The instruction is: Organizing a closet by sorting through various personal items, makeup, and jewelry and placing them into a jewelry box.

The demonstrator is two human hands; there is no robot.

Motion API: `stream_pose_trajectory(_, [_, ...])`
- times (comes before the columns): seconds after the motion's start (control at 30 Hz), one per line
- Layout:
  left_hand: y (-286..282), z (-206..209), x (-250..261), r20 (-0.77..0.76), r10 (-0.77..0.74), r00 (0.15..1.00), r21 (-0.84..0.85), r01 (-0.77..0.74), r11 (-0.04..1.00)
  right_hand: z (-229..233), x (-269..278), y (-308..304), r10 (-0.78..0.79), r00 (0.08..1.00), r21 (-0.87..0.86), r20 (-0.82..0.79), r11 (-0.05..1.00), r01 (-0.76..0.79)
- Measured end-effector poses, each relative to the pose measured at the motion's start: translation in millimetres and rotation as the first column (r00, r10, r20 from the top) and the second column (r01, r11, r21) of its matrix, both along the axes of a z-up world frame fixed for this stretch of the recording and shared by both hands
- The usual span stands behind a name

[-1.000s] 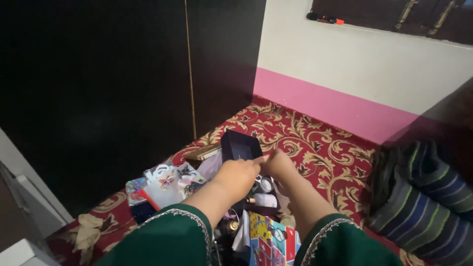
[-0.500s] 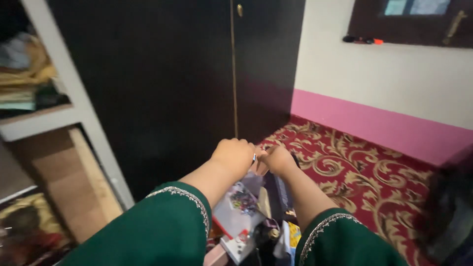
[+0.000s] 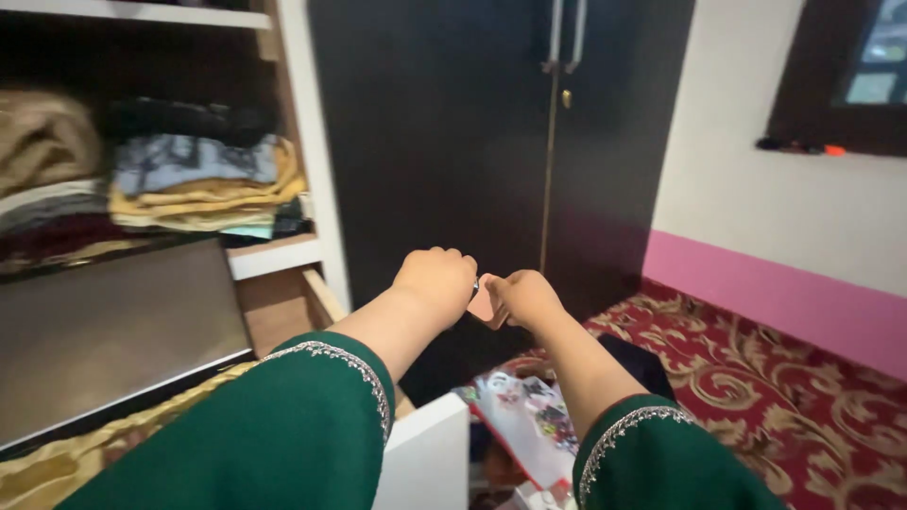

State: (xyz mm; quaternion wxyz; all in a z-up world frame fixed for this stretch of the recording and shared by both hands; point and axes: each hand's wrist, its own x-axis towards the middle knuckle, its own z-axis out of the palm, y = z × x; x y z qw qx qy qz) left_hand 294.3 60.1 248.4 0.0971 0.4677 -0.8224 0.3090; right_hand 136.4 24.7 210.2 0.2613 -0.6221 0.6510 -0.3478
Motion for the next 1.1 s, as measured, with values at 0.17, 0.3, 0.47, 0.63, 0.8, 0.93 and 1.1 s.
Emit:
stream_pose_trajectory(0.17, [43, 39, 68, -0.100, 0.091, 0.991, 0.069, -0.084, 0.994, 30, 58, 14, 0.114, 0.954, 0.004, 0.278, 0.993, -0.120])
stream_pose_trajectory(0.3, [41, 35, 133, -0.140, 0.137, 0.981, 0.030, -0.134, 0.991, 47, 103, 10, 0.211, 0.941, -0.013, 0.263, 0.977, -0.215])
stream_pose_trajectory(0.47, [44, 18, 211, -0.171, 0.245, 0.954, 0.062, -0.238, 0.969, 72, 169, 25, 0.381, 0.898, 0.013, 0.221, 0.919, -0.393])
stream_pose_trajectory(0.63, [59, 6, 273, -0.257, 0.323, 0.911, 0.101, -0.307, 0.946, 85, 242, 50, 0.494, 0.861, 0.048, 0.117, 0.864, -0.502])
stream_pose_trajectory(0.8, [59, -22, 326, -0.257, 0.416, 0.872, 0.145, -0.390, 0.909, 70, 305, 37, 0.567, 0.821, 0.074, 0.071, 0.818, -0.571])
stream_pose_trajectory(0.93, [61, -40, 357, -0.291, 0.439, 0.850, 0.178, -0.402, 0.898, 64, 341, 51, 0.620, 0.782, 0.147, 0.067, 0.769, -0.622])
stream_pose_trajectory(1.1, [62, -62, 398, -0.274, 0.491, 0.827, 0.246, -0.433, 0.867, 41, 393, 39, 0.710, 0.703, 0.197, -0.034, 0.694, -0.692])
